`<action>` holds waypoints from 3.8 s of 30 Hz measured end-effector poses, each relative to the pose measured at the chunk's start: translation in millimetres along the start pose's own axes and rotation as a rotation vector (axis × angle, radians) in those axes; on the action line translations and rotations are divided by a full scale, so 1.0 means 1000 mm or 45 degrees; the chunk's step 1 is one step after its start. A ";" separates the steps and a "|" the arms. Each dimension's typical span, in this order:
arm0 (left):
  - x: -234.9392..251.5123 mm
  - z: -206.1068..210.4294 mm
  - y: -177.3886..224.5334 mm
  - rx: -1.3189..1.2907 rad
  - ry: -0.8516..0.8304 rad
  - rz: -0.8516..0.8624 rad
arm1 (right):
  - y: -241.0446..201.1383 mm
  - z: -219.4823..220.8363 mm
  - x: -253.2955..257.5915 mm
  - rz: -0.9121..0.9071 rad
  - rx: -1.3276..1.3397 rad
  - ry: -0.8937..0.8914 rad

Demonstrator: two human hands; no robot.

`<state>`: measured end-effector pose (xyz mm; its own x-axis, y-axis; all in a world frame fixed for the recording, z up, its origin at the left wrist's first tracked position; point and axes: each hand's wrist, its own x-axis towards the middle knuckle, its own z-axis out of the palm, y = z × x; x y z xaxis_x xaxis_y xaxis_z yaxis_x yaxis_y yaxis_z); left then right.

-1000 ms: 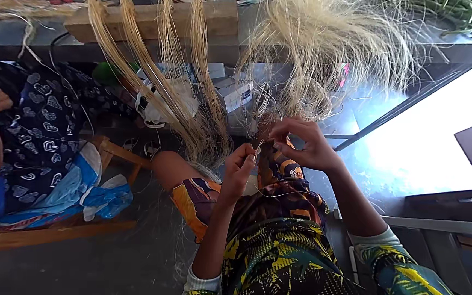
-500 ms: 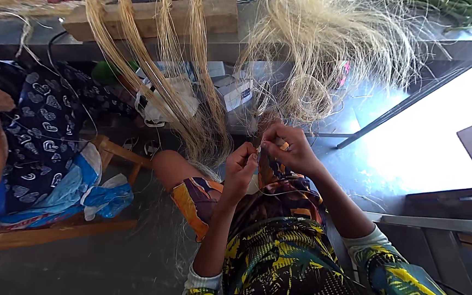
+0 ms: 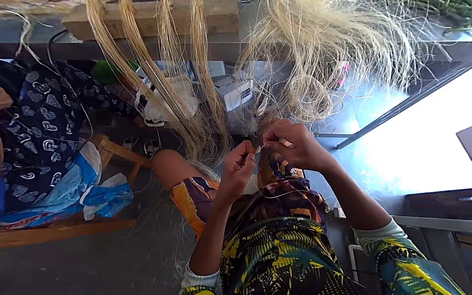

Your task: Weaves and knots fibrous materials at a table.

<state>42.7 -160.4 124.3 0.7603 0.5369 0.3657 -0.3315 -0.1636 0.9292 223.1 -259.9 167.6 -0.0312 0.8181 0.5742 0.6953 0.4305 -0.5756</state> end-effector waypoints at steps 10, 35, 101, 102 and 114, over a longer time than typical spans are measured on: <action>-0.002 0.004 0.004 0.073 -0.074 -0.020 | 0.001 -0.013 -0.005 -0.176 -0.219 0.028; -0.008 -0.002 -0.002 -0.044 0.118 0.027 | 0.012 -0.010 -0.028 0.057 -0.058 0.225; -0.108 -0.185 -0.047 1.103 2.126 -0.349 | 0.004 -0.156 -0.106 0.444 -0.205 1.440; -0.103 -0.172 -0.029 1.112 2.101 -0.212 | 0.000 -0.152 -0.108 0.415 -0.219 1.270; -0.025 0.059 0.030 0.009 -0.007 0.007 | -0.037 -0.019 -0.050 -0.004 -0.051 0.188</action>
<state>46.6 -227.5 146.1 0.7616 0.5315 0.3708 -0.3314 -0.1724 0.9276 212.2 -324.2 171.5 0.0705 0.7504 0.6573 0.7233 0.4153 -0.5517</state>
